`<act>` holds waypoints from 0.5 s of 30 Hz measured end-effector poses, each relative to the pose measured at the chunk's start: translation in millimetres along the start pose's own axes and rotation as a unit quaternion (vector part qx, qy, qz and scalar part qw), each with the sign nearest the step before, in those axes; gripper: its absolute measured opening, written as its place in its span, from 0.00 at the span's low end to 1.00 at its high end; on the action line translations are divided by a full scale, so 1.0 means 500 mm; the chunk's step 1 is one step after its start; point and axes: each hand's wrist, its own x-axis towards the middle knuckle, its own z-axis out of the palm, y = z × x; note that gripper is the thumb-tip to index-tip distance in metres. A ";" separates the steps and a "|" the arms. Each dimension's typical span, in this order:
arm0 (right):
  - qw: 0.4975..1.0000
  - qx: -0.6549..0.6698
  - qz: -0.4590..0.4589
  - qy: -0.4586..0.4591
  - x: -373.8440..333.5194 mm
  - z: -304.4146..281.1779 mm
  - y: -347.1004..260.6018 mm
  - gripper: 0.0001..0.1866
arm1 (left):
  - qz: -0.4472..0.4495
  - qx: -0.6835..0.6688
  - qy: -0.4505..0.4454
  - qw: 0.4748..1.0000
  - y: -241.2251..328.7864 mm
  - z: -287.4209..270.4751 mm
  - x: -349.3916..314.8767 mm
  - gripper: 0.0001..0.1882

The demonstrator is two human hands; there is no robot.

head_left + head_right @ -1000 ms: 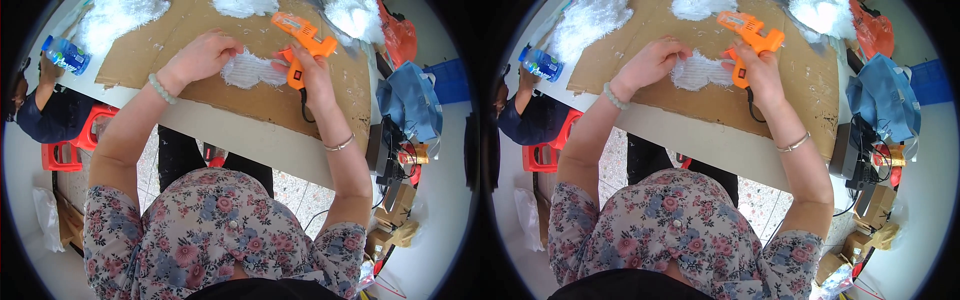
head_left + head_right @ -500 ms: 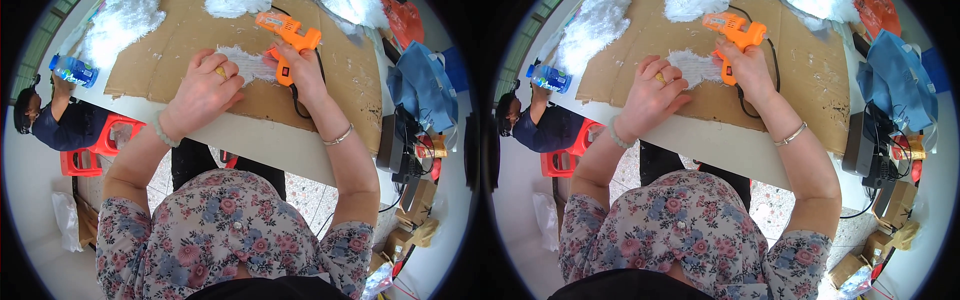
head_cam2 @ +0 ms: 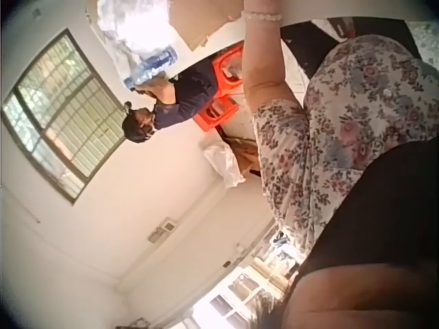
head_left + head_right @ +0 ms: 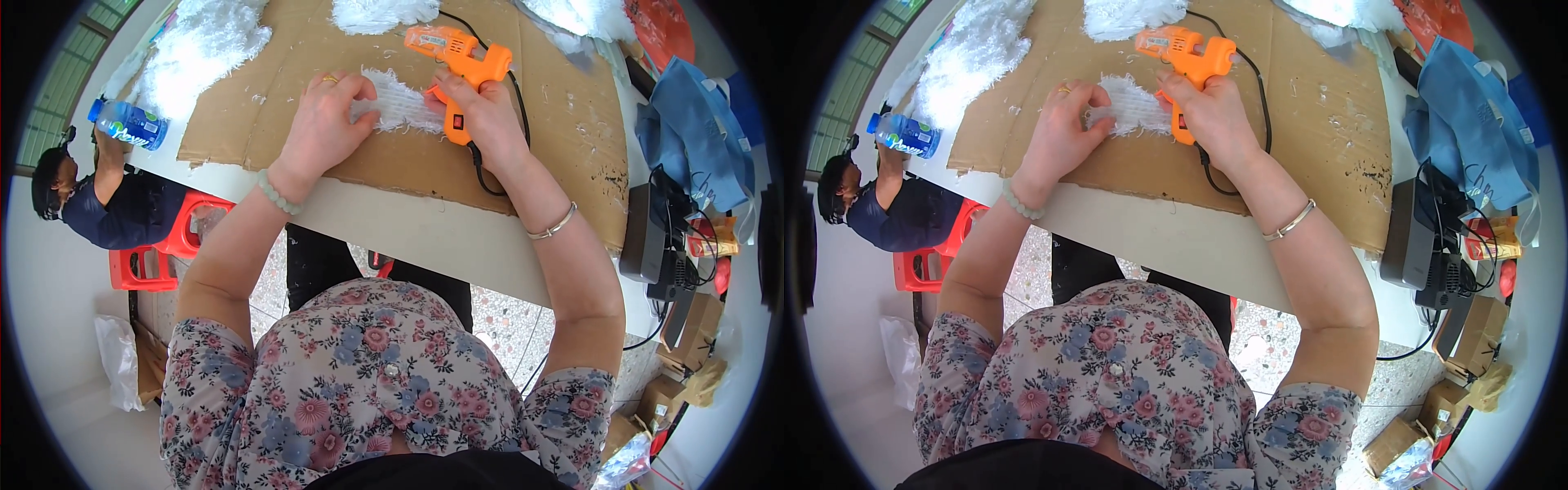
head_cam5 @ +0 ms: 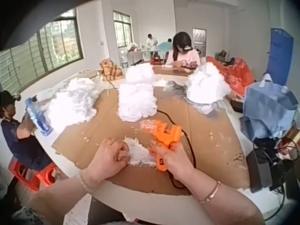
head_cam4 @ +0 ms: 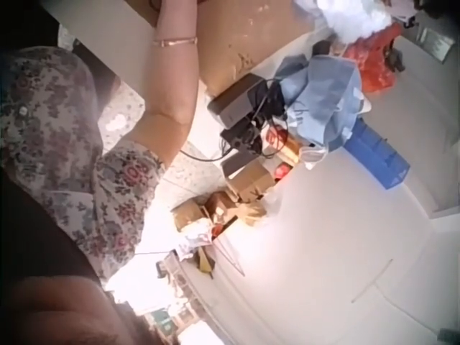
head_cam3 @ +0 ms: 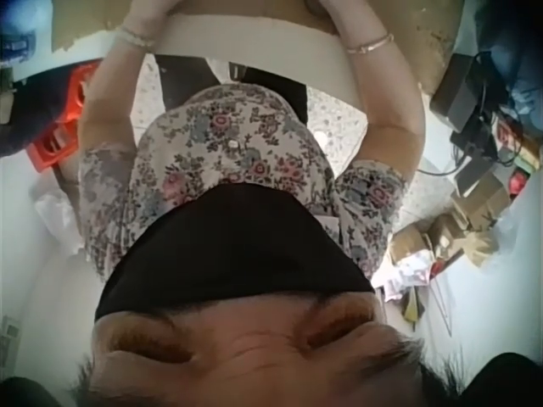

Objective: Using a hot glue gun to attach white cotton-like fluff to cloud-shaped cutouts.

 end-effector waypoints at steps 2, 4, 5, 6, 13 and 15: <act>1.000 -0.003 -0.006 0.000 0.000 0.004 -0.003 0.16 | -0.014 -0.001 0.039 0.999 -0.012 -0.001 0.002 0.08; 1.000 -0.001 -0.003 0.001 0.003 0.004 -0.001 0.15 | -0.026 -0.004 0.077 0.997 -0.015 -0.006 0.005 0.09; 1.000 0.001 0.001 0.004 0.005 0.003 0.000 0.15 | -0.020 -0.029 0.073 0.997 -0.009 -0.014 0.010 0.09; 1.000 0.001 0.001 0.005 0.006 0.000 0.000 0.15 | -0.013 -0.055 0.069 0.996 -0.003 -0.020 0.014 0.10; 1.000 0.005 0.000 0.006 0.005 0.003 -0.007 0.14 | 0.110 0.037 0.002 0.993 0.029 0.001 0.015 0.14; 1.000 0.022 0.001 0.013 0.003 -0.004 0.006 0.11 | 0.070 0.016 -0.025 0.997 0.027 0.011 0.021 0.15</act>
